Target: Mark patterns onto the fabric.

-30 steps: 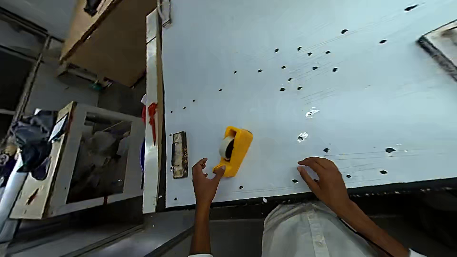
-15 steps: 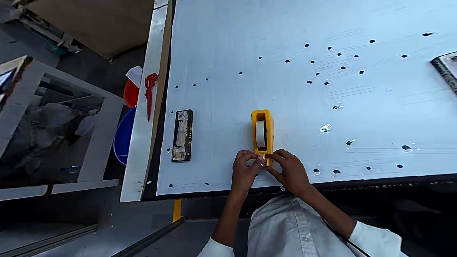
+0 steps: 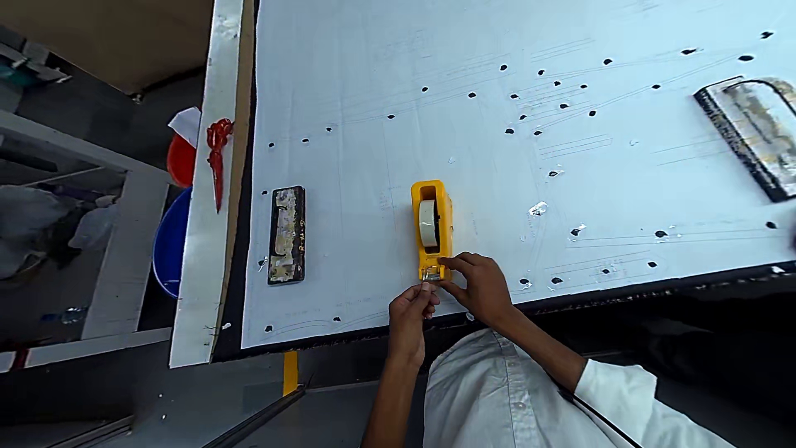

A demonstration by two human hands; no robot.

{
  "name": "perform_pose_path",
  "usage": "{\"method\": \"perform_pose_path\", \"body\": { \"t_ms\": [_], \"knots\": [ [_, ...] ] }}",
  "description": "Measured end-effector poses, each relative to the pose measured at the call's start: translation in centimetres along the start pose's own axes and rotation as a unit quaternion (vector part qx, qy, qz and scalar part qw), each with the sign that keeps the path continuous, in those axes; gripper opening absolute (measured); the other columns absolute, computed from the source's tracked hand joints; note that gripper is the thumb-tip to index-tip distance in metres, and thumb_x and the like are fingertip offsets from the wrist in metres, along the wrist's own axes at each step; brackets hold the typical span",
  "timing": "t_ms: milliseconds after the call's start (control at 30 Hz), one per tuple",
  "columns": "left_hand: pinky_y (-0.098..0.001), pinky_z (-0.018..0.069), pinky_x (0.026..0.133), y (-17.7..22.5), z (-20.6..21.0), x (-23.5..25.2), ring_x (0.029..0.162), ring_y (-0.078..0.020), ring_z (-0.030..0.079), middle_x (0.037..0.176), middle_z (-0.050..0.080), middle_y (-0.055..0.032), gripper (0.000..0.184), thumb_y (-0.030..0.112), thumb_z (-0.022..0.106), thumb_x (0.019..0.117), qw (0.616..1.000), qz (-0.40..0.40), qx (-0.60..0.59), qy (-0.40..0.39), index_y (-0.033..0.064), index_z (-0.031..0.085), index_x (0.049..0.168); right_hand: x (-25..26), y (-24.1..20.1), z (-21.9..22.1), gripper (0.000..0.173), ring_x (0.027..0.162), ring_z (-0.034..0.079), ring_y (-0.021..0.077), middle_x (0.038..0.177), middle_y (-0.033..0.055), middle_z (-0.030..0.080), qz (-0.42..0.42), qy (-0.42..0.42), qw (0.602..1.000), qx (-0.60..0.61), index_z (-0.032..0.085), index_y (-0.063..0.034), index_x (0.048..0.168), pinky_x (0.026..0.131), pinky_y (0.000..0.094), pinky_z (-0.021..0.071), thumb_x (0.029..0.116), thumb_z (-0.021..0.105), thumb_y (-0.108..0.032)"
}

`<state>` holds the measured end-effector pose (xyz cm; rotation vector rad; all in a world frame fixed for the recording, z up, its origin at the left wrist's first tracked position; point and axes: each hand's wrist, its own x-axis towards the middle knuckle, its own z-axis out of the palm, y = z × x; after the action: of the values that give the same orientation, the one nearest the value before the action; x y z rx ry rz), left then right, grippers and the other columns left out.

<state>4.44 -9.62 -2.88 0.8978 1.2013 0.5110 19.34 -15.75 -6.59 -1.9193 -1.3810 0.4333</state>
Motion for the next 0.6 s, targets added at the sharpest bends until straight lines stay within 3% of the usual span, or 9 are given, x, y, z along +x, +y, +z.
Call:
{"method": "perform_pose_path", "body": {
  "t_ms": [100, 167, 267, 400, 500, 600],
  "knots": [
    [-0.0204, 0.053, 0.058, -1.3, 0.5, 0.6, 0.058, -0.0081, 0.058, 0.071, 0.06, -0.0018, 0.023, 0.01, 0.047, 0.107, 0.981, -0.156, -0.114, -0.007, 0.0034, 0.064, 0.095, -0.3, 1.2, -1.3, 0.036, 0.101, 0.069, 0.0303, 0.112, 0.0114, 0.072, -0.02, -0.048, 0.998, 0.032, 0.072, -0.0116, 0.127, 0.089, 0.0528, 0.0537, 0.0922, 0.076, -0.021],
    [-0.0208, 0.0536, 0.06, -3.4, 1.9, -0.5, 0.06, -0.0078, 0.059, 0.072, 0.061, -0.0011, 0.022, 0.008, 0.044, 0.1076, 0.983, -0.172, -0.063, -0.02, 0.0024, 0.063, 0.097, -1.6, 2.9, -3.8, 0.036, 0.106, 0.068, 0.0287, 0.116, 0.0106, 0.072, -0.012, -0.059, 0.998, 0.035, 0.071, -0.0121, 0.129, 0.094, 0.0509, 0.0529, 0.0948, 0.073, -0.021],
    [-0.0207, 0.0542, 0.064, -4.2, 6.7, -2.3, 0.063, -0.0074, 0.062, 0.07, 0.066, -0.0008, 0.022, 0.0, 0.049, 0.1027, 0.994, -0.03, 0.056, -0.09, -0.001, 0.069, 0.093, -4.3, 7.4, -9.4, 0.03, 0.109, 0.069, 0.0297, 0.117, 0.0116, 0.072, 0.029, 0.017, 0.999, 0.015, 0.072, -0.01, 0.126, 0.097, 0.0505, 0.0535, 0.0972, 0.068, -0.018],
    [-0.0262, 0.0557, 0.069, -5.3, 15.4, -1.7, 0.071, -0.0103, 0.065, 0.08, 0.071, -0.003, 0.013, 0.005, 0.062, 0.0989, 0.943, 0.092, 0.236, -0.215, 0.0002, 0.073, 0.103, -10.3, 15.9, -16.7, 0.032, 0.122, 0.064, 0.0347, 0.13, 0.0154, 0.068, 0.139, 0.163, 0.975, -0.066, 0.07, -0.0072, 0.128, 0.103, 0.0555, 0.051, 0.0992, 0.065, -0.02],
    [-0.0327, 0.0571, 0.069, -6.0, 22.7, -1.2, 0.072, -0.0141, 0.066, 0.086, 0.072, -0.0068, 0.02, 0.014, 0.062, 0.1025, 0.873, 0.159, 0.351, -0.3, 0.0023, 0.073, 0.114, -15.1, 20.7, -20.2, 0.053, 0.141, 0.047, 0.0411, 0.151, 0.0167, 0.053, 0.23, 0.157, 0.95, -0.14, 0.061, -0.0106, 0.142, 0.114, 0.0653, 0.0341, 0.097, 0.068, -0.038],
    [-0.0361, 0.0554, 0.066, -6.5, 29.4, -1.0, 0.068, -0.0179, 0.064, 0.086, 0.07, -0.0114, 0.03, 0.014, 0.062, 0.1033, 0.822, 0.186, 0.402, -0.357, 0.0002, 0.064, 0.13, -18.1, 23.2, -20.8, 0.063, 0.152, 0.033, 0.0349, 0.163, 0.0065, 0.042, 0.278, 0.125, 0.935, -0.182, 0.055, -0.0235, 0.149, 0.119, 0.0678, 0.0199, 0.0968, 0.059, -0.057]
  ]
}}
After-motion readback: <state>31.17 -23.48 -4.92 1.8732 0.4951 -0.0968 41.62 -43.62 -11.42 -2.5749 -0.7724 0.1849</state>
